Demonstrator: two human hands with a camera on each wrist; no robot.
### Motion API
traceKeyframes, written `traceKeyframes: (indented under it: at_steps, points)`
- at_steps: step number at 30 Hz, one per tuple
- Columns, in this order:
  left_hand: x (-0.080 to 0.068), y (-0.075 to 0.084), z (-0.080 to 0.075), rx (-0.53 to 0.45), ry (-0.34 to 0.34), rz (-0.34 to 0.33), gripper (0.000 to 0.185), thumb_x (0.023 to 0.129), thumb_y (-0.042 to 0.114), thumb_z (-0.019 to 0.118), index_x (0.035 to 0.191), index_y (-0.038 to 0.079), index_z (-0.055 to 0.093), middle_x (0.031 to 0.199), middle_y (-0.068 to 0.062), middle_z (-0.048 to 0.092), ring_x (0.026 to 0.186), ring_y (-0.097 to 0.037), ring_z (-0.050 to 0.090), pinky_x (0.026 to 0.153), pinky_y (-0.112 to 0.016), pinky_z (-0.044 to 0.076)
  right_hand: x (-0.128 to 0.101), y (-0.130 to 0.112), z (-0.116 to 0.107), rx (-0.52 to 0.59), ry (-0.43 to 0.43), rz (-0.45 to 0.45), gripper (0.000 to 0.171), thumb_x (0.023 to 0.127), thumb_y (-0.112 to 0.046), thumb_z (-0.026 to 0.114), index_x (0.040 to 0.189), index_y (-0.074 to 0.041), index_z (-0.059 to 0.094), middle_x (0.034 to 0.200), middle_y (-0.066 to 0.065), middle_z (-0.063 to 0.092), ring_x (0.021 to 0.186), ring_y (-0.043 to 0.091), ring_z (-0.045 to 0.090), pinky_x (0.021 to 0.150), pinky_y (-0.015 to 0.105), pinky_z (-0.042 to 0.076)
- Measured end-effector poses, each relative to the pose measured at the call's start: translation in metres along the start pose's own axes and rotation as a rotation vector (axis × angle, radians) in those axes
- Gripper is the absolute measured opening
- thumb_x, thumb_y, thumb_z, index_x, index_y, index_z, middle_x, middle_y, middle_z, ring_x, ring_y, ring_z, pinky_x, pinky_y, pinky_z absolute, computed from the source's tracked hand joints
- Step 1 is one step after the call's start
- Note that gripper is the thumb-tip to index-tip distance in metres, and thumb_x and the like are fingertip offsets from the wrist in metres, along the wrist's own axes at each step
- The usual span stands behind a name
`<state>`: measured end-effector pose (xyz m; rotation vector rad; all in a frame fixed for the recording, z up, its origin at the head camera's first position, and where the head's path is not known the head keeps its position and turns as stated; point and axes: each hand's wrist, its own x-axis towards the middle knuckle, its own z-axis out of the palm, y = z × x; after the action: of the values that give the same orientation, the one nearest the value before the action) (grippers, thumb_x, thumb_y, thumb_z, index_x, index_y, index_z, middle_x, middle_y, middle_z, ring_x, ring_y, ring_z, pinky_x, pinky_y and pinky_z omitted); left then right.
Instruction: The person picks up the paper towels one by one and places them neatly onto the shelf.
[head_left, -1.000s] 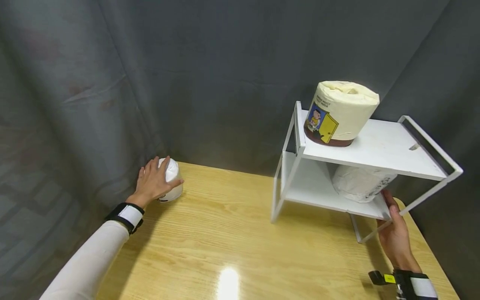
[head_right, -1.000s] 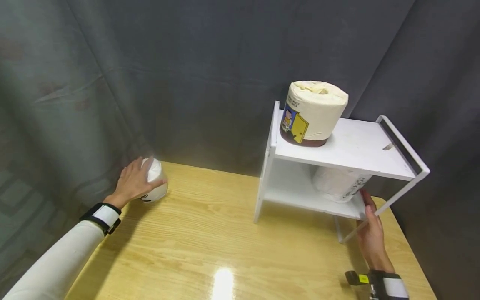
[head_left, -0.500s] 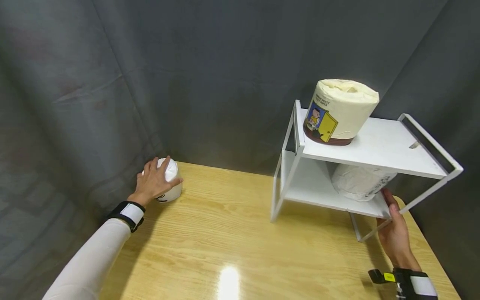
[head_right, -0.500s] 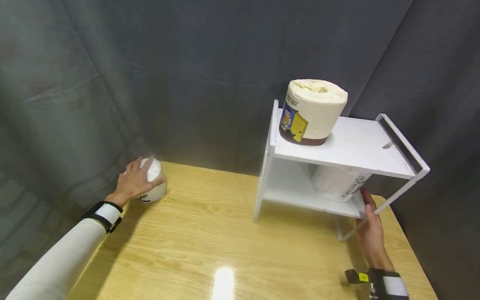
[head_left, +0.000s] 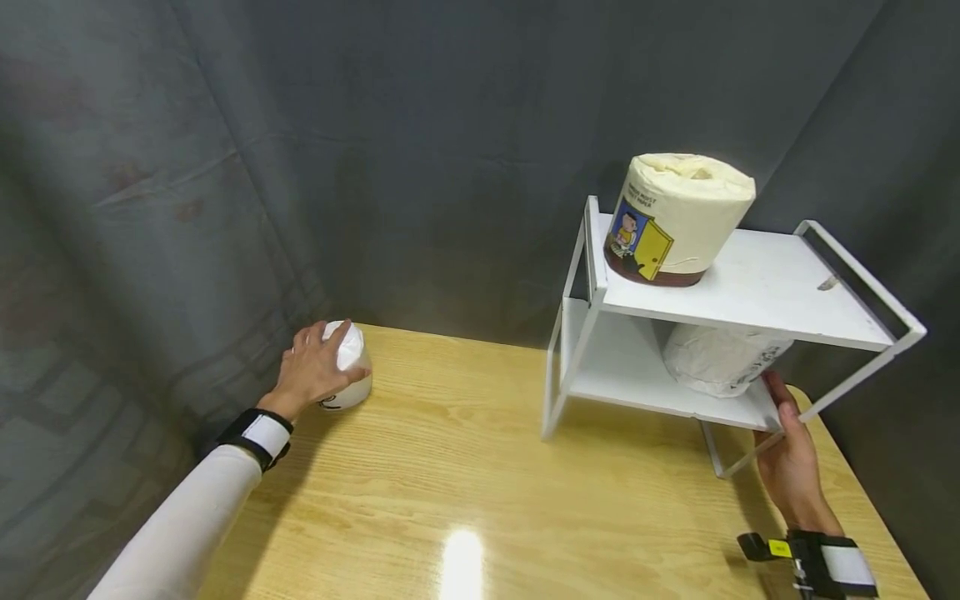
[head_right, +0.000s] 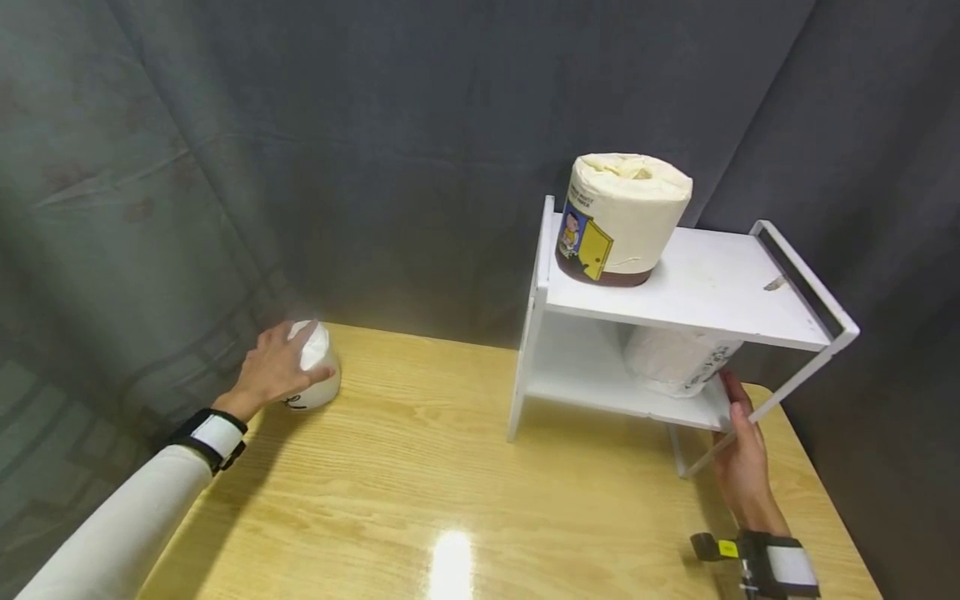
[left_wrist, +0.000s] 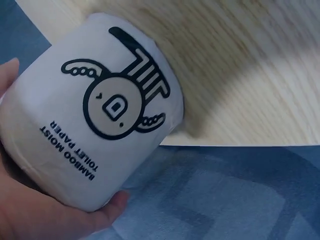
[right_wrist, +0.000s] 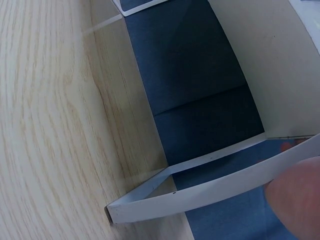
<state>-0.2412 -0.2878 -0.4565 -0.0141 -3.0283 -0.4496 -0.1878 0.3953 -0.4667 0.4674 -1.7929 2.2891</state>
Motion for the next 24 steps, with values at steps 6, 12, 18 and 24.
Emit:
traceKeyframes:
  at_steps: [6,12,18,24]
  points:
    - [-0.002,0.002,0.003,0.028,-0.003,0.019,0.097,0.091,0.055,0.073,0.167,0.013,0.030,0.163,-0.033,0.026,0.147,-0.059,0.024,0.101,-0.082,0.036,0.000,-0.001,0.000,-0.010,-0.002,0.001,0.056,0.116,-0.022,0.019,0.172,-0.019,0.015,0.177,-0.004,0.011,0.152,-0.002,0.032,0.127,0.017,0.007]
    - [-0.010,0.010,0.008,0.035,0.037,0.062,0.090,0.090,0.049,0.075,0.164,0.015,0.037,0.159,-0.030,0.033,0.143,-0.058,0.031,0.095,-0.081,0.041,0.001,0.000,0.000,0.001,-0.007,-0.004,0.056,0.116,-0.022,0.018,0.172,-0.018,0.015,0.177,-0.003,0.012,0.152,-0.001,0.032,0.127,0.018,0.007]
    - [-0.019,0.024,0.013,0.045,0.079,0.105,0.087,0.088,0.046,0.078,0.162,0.015,0.043,0.157,-0.029,0.038,0.140,-0.056,0.037,0.095,-0.079,0.044,0.000,0.000,0.000,0.007,-0.005,-0.004,0.057,0.116,-0.022,0.019,0.172,-0.016,0.013,0.176,-0.002,0.012,0.152,0.002,0.031,0.128,0.019,0.007]
    - [-0.025,0.043,0.012,0.030,0.099,0.165,0.089,0.087,0.045,0.080,0.162,0.016,0.043,0.157,-0.028,0.038,0.139,-0.054,0.038,0.093,-0.076,0.045,0.000,0.000,0.000,0.003,-0.008,-0.013,0.056,0.116,-0.021,0.020,0.172,-0.016,0.013,0.177,-0.001,0.010,0.151,0.001,0.032,0.127,0.019,0.007]
